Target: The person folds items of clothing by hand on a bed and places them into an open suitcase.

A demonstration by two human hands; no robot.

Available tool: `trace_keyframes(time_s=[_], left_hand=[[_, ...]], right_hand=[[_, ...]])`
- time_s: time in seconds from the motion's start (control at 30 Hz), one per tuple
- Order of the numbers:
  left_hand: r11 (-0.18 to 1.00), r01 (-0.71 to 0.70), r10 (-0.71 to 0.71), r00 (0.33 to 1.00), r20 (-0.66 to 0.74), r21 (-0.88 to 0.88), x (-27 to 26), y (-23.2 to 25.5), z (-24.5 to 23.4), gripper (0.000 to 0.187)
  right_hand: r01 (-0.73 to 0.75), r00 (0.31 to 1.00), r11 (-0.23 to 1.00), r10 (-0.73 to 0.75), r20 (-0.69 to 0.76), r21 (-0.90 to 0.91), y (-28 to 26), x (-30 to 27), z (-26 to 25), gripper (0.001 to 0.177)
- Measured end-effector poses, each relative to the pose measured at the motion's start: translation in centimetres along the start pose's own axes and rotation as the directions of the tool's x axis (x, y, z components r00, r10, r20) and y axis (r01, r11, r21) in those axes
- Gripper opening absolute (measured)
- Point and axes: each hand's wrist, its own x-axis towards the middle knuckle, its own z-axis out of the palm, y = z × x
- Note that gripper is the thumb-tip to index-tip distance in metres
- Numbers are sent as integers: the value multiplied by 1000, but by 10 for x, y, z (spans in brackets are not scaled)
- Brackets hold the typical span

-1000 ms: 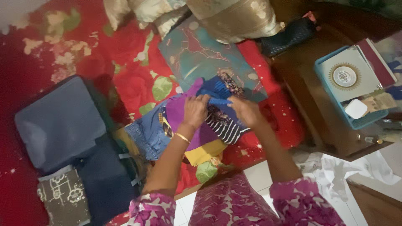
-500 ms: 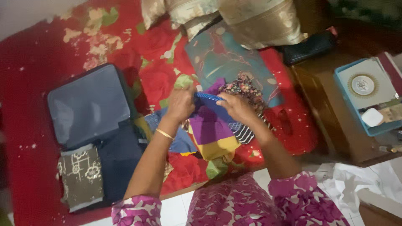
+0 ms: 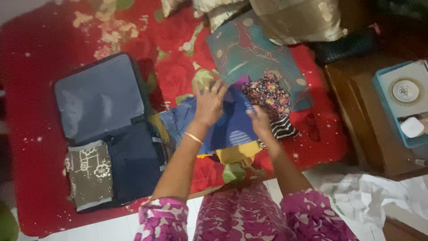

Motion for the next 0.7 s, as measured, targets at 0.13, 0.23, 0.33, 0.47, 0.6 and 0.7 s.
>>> trace_keyframes(time_s=[0.13, 0.23, 0.33, 0.47, 0.6, 0.7], left_hand=[[981, 172, -137, 938, 320, -86, -70, 31, 86, 69], [897, 402, -253, 809, 530, -185, -143, 48, 148, 53], [872, 457, -312, 796, 518, -177, -199, 55, 188, 41], [817, 549, -362, 724, 587, -174, -216, 46, 207, 55], [792, 571, -400, 752, 524, -214, -199, 39, 205, 64], [824, 544, -435, 787, 437, -158, -188, 38, 203, 66]], right_hand=[[66, 965, 975, -116, -234, -213, 84, -22, -26, 42], [50, 998, 964, -57, -17, -260, 93, -43, -32, 38], [41, 995, 969, -16, 102, -245, 87, -55, -16, 37], [255, 953, 892, -167, 253, -372, 81, -58, 2, 45], [285, 945, 842, -167, 281, -458, 61, -52, 8, 48], [322, 933, 787, -168, 319, -526, 46, -42, 2, 49]])
